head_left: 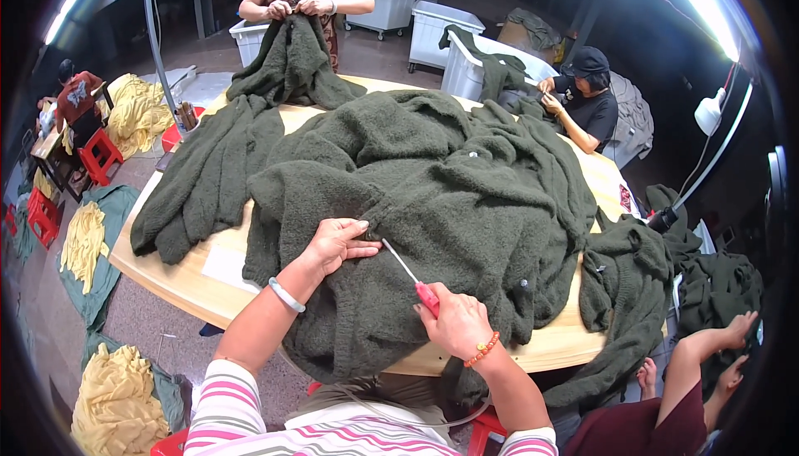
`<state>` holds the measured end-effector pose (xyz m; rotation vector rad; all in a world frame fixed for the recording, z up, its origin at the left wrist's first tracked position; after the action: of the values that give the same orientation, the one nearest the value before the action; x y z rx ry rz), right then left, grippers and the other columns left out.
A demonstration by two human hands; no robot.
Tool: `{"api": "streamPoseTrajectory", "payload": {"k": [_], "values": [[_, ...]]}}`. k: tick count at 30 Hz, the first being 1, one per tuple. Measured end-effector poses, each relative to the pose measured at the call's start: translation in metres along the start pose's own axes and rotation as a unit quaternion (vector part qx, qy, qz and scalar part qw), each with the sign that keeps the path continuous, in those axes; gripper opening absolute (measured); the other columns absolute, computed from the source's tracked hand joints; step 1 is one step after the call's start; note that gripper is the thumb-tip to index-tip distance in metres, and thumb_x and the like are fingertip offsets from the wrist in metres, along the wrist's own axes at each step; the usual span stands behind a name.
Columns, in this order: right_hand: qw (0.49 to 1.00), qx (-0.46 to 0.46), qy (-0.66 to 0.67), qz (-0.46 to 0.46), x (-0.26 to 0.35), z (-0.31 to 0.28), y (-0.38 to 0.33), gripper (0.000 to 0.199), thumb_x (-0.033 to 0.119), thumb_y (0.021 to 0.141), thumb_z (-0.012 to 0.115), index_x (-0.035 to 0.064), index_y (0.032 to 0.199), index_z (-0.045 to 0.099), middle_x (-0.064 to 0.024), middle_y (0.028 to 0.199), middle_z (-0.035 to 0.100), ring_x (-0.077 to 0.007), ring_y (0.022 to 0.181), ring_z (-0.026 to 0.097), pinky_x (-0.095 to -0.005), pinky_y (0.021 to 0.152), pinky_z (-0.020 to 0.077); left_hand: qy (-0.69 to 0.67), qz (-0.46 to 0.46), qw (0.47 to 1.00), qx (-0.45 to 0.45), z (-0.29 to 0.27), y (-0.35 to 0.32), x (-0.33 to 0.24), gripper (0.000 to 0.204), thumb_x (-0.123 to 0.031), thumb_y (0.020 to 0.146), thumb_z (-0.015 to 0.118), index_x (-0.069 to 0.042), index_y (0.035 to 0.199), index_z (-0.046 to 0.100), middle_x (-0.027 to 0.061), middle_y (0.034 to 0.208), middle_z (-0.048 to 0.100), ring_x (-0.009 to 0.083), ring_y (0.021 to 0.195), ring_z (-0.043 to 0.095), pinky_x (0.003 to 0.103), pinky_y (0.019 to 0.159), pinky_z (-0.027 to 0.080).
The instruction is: Trimming excess threads from green knit sweaters using scissors in a garment factory.
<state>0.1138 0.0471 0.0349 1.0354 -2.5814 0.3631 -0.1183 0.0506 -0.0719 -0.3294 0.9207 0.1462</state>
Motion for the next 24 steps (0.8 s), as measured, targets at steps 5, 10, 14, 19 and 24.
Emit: {"api": "streamPoseTrajectory", "payload": {"k": [5, 10, 14, 19, 24], "values": [[0.999, 0.033, -0.001, -0.018, 0.004, 0.009, 0.001, 0.034, 0.035, 0.089, 0.062, 0.0106, 0.114, 0.059, -0.0209, 0.085, 0.068, -0.0415, 0.086, 0.065, -0.0511, 0.079, 0.05, 0.004, -0.004, 1.0, 0.011, 0.0, -0.002, 0.002, 0.022, -0.013, 0.093, 0.064, 0.005, 0.103, 0.056, 0.0172, 0.1, 0.064, 0.0384, 0.093, 0.068, 0.044, 0.081, 0.061], [0.999, 0.041, 0.002, -0.031, 0.003, 0.014, 0.001, 0.033, 0.034, 0.09, 0.061, 0.0098, 0.112, 0.059, -0.0211, 0.085, 0.068, -0.0404, 0.086, 0.066, -0.0504, 0.079, 0.0503, 0.011, -0.01, 1.0, 0.0, 0.0, -0.002, 0.003, 0.021, -0.013, 0.093, 0.063, 0.005, 0.102, 0.058, 0.016, 0.1, 0.064, 0.0376, 0.091, 0.068, 0.045, 0.081, 0.061], [1.0, -0.002, 0.026, -0.004, -0.002, 0.002, 0.005, 0.031, 0.033, 0.09, 0.06, 0.0074, 0.107, 0.058, -0.0224, 0.087, 0.068, -0.0419, 0.087, 0.065, -0.0517, 0.079, 0.0494, 0.004, 0.001, 1.0, 0.01, -0.002, -0.004, 0.005, 0.02, -0.013, 0.095, 0.061, 0.005, 0.102, 0.057, 0.0161, 0.099, 0.063, 0.0388, 0.094, 0.067, 0.044, 0.08, 0.061], [0.998, 0.045, 0.033, -0.037, -0.002, 0.012, 0.0, 0.032, 0.034, 0.09, 0.061, 0.0084, 0.108, 0.058, -0.021, 0.085, 0.068, -0.0429, 0.085, 0.065, -0.0519, 0.077, 0.0498, 0.002, -0.023, 0.999, 0.023, 0.013, -0.013, 0.001, 0.022, -0.016, 0.096, 0.06, 0.004, 0.105, 0.057, 0.0144, 0.1, 0.062, 0.0386, 0.094, 0.068, 0.042, 0.078, 0.061], [0.997, -0.024, 0.077, -0.015, -0.02, -0.007, -0.005, 0.031, 0.034, 0.09, 0.062, 0.0102, 0.109, 0.058, -0.0212, 0.083, 0.067, -0.0435, 0.083, 0.064, -0.0509, 0.075, 0.0502, 0.006, -0.034, 0.999, 0.029, 0.026, -0.006, -0.012, 0.022, -0.019, 0.097, 0.059, 0.0, 0.106, 0.057, 0.0119, 0.104, 0.061, 0.039, 0.09, 0.069, 0.036, 0.069, 0.062]]}}
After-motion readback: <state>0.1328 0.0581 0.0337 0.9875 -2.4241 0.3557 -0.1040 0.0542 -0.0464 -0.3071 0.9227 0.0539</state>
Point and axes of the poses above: each hand's wrist, its own y-axis towards the middle knuckle, its own z-axis out of the palm, x = y × z, the point moved 9 cm from there along y, towards the middle knuckle
